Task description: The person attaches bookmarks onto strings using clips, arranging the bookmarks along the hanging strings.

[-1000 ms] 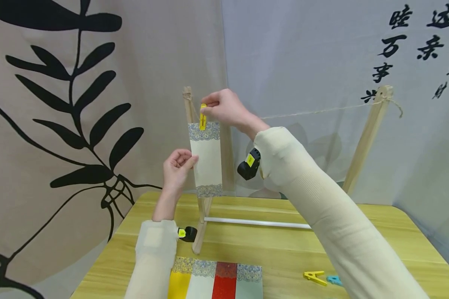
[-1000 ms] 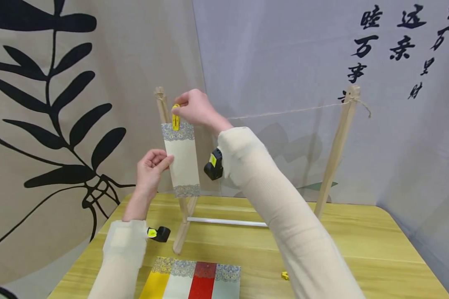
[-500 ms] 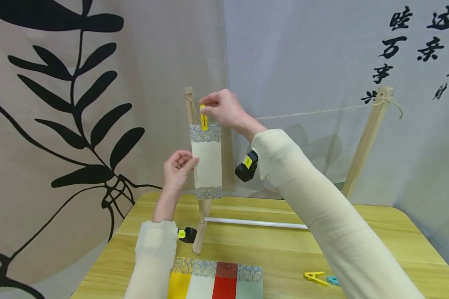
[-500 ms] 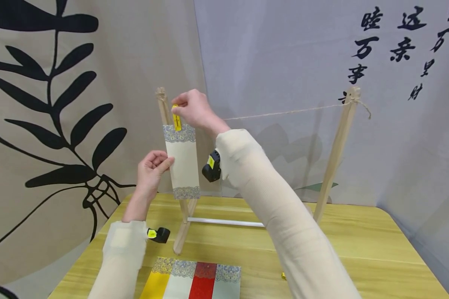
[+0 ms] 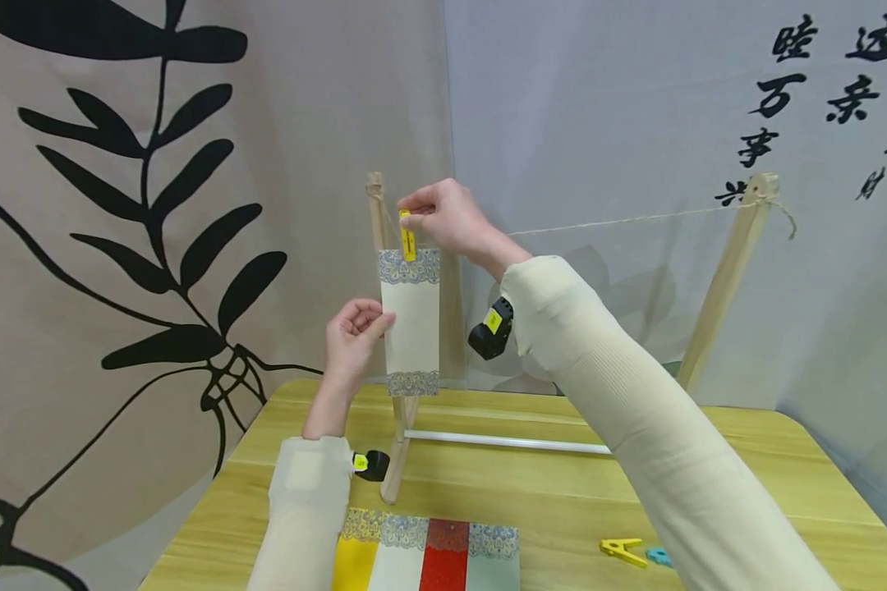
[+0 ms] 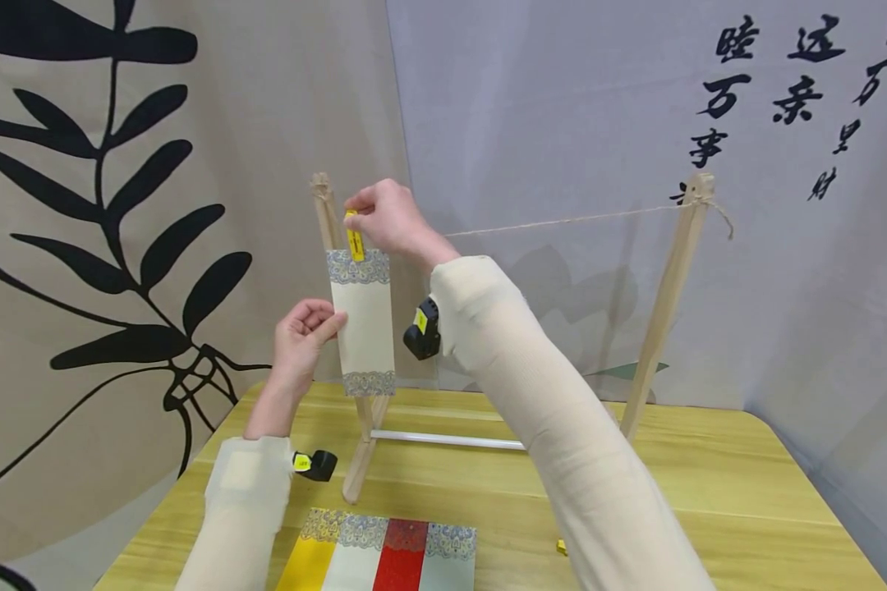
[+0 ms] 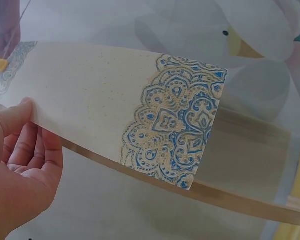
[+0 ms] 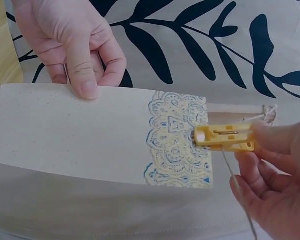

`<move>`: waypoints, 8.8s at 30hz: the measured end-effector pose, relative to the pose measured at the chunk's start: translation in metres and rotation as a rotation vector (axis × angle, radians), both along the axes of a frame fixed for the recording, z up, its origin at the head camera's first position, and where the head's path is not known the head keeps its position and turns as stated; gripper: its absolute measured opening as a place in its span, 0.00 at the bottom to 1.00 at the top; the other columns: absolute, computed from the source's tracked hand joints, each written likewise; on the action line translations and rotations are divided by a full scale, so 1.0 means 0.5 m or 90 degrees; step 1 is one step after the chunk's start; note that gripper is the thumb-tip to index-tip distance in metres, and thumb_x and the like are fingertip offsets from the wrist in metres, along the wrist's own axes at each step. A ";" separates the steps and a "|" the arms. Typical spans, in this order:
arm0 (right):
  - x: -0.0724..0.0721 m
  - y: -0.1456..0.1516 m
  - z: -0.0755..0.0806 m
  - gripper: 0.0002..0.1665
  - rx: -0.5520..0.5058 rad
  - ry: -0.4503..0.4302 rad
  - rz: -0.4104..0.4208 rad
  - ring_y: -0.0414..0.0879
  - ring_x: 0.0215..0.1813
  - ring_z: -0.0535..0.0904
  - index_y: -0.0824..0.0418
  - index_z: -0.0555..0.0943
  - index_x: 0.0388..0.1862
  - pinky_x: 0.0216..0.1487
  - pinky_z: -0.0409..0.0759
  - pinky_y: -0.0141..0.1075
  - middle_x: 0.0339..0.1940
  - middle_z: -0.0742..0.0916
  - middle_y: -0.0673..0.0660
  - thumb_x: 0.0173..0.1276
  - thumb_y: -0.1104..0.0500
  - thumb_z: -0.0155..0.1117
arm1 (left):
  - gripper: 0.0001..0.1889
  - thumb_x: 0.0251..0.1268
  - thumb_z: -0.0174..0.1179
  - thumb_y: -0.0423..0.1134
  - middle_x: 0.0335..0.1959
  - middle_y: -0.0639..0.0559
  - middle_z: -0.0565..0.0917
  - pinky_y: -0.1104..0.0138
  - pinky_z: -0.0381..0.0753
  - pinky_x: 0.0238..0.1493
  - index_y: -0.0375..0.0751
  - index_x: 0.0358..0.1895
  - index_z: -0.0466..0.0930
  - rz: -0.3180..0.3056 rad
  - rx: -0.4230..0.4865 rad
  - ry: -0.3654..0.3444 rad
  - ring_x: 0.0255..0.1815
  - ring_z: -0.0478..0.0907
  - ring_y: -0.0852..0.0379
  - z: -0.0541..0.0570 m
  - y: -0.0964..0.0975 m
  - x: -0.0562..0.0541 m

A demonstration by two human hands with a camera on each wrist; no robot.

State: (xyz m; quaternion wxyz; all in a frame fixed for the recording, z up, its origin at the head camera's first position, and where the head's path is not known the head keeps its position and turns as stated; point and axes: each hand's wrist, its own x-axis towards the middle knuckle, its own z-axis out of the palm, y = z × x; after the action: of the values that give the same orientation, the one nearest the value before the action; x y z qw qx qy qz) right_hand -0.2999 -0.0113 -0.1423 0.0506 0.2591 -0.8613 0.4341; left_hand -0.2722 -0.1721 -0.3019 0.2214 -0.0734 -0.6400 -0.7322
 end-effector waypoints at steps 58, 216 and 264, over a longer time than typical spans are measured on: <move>0.150 0.207 -0.124 0.20 -0.167 0.163 0.067 0.49 0.51 0.77 0.71 0.77 0.53 0.54 0.75 0.34 0.53 0.80 0.63 0.61 0.70 0.63 | 0.10 0.62 0.61 0.32 0.36 0.43 0.82 0.73 0.75 0.36 0.29 0.43 0.78 0.056 -0.342 -0.138 0.34 0.76 0.64 -0.117 -0.137 0.126; 0.308 0.628 -0.721 0.20 0.125 -0.275 -0.205 0.37 0.32 0.74 0.73 0.79 0.45 0.31 0.76 0.30 0.35 0.83 0.53 0.52 0.71 0.69 | 0.13 0.53 0.63 0.26 0.30 0.48 0.80 0.65 0.81 0.33 0.21 0.41 0.76 -0.064 -0.265 -0.496 0.29 0.77 0.57 -0.346 -0.221 0.194; 0.193 0.515 -0.417 0.15 0.122 0.093 -0.055 0.35 0.32 0.76 0.70 0.80 0.43 0.33 0.79 0.31 0.33 0.83 0.51 0.56 0.69 0.68 | 0.04 0.57 0.63 0.28 0.31 0.52 0.78 0.68 0.80 0.40 0.37 0.34 0.79 -0.122 -0.086 -0.275 0.32 0.77 0.57 -0.097 -0.035 0.145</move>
State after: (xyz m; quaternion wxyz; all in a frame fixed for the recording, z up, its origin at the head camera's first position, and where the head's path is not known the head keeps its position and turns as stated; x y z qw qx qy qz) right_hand -0.2033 0.2464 -0.3507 0.1070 0.2565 -0.9033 0.3269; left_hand -0.1997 -0.1896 -0.3505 0.0031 0.0098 -0.7101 -0.7040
